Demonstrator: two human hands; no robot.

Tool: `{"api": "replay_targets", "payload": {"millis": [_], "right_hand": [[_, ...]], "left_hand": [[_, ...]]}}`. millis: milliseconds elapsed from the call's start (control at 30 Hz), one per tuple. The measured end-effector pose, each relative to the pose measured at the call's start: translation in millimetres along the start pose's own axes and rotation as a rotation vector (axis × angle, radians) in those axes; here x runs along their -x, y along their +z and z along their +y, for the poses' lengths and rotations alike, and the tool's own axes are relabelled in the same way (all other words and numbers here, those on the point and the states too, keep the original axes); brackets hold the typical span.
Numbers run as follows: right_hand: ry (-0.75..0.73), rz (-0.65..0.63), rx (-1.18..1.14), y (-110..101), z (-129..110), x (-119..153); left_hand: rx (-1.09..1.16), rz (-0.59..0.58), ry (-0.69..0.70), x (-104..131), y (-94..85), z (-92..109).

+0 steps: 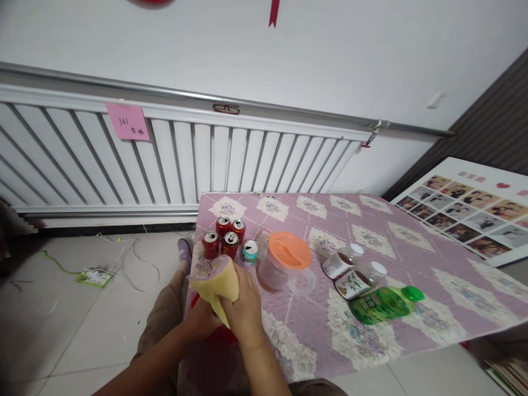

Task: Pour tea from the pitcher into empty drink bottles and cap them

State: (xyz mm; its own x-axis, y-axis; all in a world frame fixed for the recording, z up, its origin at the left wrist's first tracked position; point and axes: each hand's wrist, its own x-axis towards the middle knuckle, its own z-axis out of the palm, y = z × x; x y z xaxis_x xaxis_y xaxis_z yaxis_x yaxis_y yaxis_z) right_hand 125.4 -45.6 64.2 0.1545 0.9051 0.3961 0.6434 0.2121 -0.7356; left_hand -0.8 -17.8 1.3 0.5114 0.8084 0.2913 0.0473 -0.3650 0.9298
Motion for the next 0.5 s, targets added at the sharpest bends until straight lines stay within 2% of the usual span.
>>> {"api": "replay_targets", "payload": {"millis": [133,267,400,500], "right_hand": [[0.25,0.063,-0.322,8.0,24.8,15.9],[0.48,0.086,-0.392,16.3,42.7,29.3],[0.615,0.141,-0.47,22.2,45.1,35.6],[0.642,0.147,-0.533,23.9,41.6,37.6]], "left_hand": [[0.0,0.038,0.019,1.2,-1.2,-4.6],[0.028,0.04,-0.062,2.4,-3.3,-9.3],[-0.011,0.023,-0.077,1.5,-5.6,-9.6],[-0.045,0.031,-0.075,2.2,-6.2,-10.1]]}}
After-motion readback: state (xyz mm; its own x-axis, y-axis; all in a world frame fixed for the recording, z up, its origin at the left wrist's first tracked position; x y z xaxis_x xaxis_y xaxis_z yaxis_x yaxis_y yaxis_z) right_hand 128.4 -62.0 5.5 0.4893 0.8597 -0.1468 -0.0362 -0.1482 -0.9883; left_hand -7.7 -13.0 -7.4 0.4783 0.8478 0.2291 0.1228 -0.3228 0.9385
